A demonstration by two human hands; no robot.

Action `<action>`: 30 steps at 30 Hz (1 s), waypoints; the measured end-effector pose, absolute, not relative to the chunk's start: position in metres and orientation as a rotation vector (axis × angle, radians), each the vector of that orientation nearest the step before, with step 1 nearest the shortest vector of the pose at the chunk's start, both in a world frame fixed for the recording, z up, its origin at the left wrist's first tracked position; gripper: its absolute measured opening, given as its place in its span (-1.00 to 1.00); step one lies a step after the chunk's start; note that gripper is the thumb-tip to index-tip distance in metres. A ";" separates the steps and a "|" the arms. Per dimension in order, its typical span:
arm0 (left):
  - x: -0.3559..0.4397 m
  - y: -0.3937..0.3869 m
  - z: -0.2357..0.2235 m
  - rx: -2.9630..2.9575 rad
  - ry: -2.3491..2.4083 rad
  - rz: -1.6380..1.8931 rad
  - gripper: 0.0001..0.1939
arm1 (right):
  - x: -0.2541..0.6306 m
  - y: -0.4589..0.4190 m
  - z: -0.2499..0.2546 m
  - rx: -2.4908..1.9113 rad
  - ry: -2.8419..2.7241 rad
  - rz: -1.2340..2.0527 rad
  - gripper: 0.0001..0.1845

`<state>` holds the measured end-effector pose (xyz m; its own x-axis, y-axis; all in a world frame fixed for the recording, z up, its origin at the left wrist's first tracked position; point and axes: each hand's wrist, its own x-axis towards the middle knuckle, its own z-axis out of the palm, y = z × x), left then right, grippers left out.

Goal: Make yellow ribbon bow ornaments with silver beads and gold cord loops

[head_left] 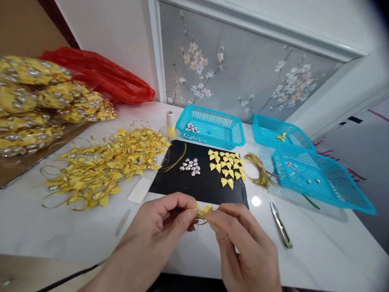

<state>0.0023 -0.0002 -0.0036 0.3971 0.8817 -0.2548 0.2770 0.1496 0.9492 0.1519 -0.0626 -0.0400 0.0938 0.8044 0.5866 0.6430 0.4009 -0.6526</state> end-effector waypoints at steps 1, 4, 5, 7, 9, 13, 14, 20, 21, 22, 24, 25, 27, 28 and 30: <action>0.003 0.000 -0.004 1.398 1.136 0.606 -0.76 | 0.152 -0.063 -0.041 -1.317 -1.630 0.149 -0.71; 0.003 0.000 -0.005 1.429 1.156 0.622 -0.76 | 0.153 -0.066 -0.042 -1.339 -1.683 0.085 -0.70; 0.003 -0.001 -0.005 1.442 1.166 0.628 -0.76 | 0.154 -0.067 -0.042 -1.339 -1.697 0.074 -0.70; 0.002 -0.001 -0.006 1.472 1.188 0.635 -0.77 | 0.156 -0.068 -0.043 -1.341 -1.720 0.046 -0.70; 0.002 -0.001 -0.006 1.496 1.196 0.639 -0.76 | 0.158 -0.069 -0.042 -1.345 -1.749 0.018 -0.69; 0.004 -0.002 -0.006 1.516 1.208 0.640 -0.75 | 0.160 -0.069 -0.042 -1.359 -1.793 -0.006 -0.69; 0.005 -0.002 -0.006 1.518 1.213 0.644 -0.76 | 0.160 -0.069 -0.042 -1.361 -1.798 -0.011 -0.68; 0.005 -0.001 -0.006 1.517 1.227 0.660 -0.76 | 0.162 -0.069 -0.043 -1.385 -1.785 -0.044 -0.71; 0.004 0.000 -0.006 1.521 1.226 0.666 -0.76 | 0.162 -0.069 -0.043 -1.390 -1.773 -0.050 -0.72; 0.004 0.000 -0.007 1.523 1.225 0.672 -0.76 | 0.162 -0.070 -0.042 -1.388 -1.760 -0.056 -0.73; 0.004 0.001 -0.008 1.520 1.228 0.673 -0.77 | 0.160 -0.070 -0.042 -1.380 -1.727 -0.074 -0.74; 0.004 0.001 -0.008 1.513 1.233 0.665 -0.77 | 0.158 -0.071 -0.042 -1.380 -1.713 -0.083 -0.75; 0.006 0.000 -0.008 1.503 1.237 0.647 -0.78 | 0.153 -0.071 -0.041 -1.386 -1.704 -0.090 -0.77; 0.006 -0.001 -0.008 1.502 1.236 0.641 -0.78 | 0.151 -0.071 -0.041 -1.392 -1.709 -0.093 -0.78; 0.007 -0.002 -0.008 1.510 1.230 0.640 -0.77 | 0.149 -0.071 -0.041 -1.398 -1.726 -0.104 -0.79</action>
